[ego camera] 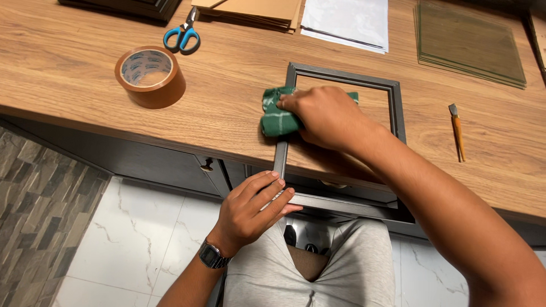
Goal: The person cleans several black picture frames by hand using a green and white checkered cloth, wiping the interior and exterior edges of the frames on a wooden work surface.
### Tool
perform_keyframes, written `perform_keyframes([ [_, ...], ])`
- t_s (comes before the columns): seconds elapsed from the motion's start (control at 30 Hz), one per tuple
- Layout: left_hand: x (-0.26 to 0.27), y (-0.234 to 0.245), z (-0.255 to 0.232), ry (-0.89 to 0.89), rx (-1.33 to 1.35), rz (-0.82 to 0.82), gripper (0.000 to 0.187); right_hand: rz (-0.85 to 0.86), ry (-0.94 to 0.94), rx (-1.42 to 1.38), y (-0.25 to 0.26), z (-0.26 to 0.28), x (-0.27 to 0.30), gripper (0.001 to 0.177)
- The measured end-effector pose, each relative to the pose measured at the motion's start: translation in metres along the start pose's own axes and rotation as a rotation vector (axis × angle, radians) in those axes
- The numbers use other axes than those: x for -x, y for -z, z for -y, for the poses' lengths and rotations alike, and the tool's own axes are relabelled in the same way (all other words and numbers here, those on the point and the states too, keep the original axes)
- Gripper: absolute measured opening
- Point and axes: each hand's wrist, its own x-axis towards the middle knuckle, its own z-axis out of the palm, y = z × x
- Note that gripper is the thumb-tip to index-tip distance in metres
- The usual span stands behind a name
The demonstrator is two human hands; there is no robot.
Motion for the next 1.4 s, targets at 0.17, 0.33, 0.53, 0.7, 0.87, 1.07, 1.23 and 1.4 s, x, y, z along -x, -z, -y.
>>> perform_keyframes([
  [0.17,-0.011,0.001,0.019,0.128,-0.004,0.119,0.074,0.038,-0.105,0.016,0.007,-0.018,-0.024,0.046],
  [0.33,-0.005,-0.006,0.042,0.184,-0.040,0.203,0.068,0.044,-0.143,0.047,0.001,-0.028,-0.039,0.039],
  [0.53,0.004,-0.009,0.048,0.135,-0.110,0.274,0.063,0.029,-0.203,0.064,-0.011,-0.052,-0.065,0.040],
  [0.7,0.011,-0.022,0.052,0.094,-0.230,0.198,0.041,0.036,-0.225,0.039,-0.009,-0.057,-0.058,0.055],
  [0.87,0.012,-0.025,0.053,0.115,-0.228,0.172,0.035,0.174,-0.414,0.103,0.006,-0.073,-0.011,0.038],
  [1.07,0.010,-0.025,0.052,0.127,-0.174,0.152,0.028,0.237,-0.508,0.288,0.000,-0.078,0.007,0.024],
  [1.23,0.009,-0.033,0.047,0.195,-0.170,0.076,0.032,-0.216,-0.259,0.442,-0.075,-0.077,-0.044,0.015],
  [1.4,0.009,-0.034,0.046,0.199,-0.184,0.079,0.033,-0.278,-0.117,0.366,-0.042,-0.057,-0.036,0.033],
])
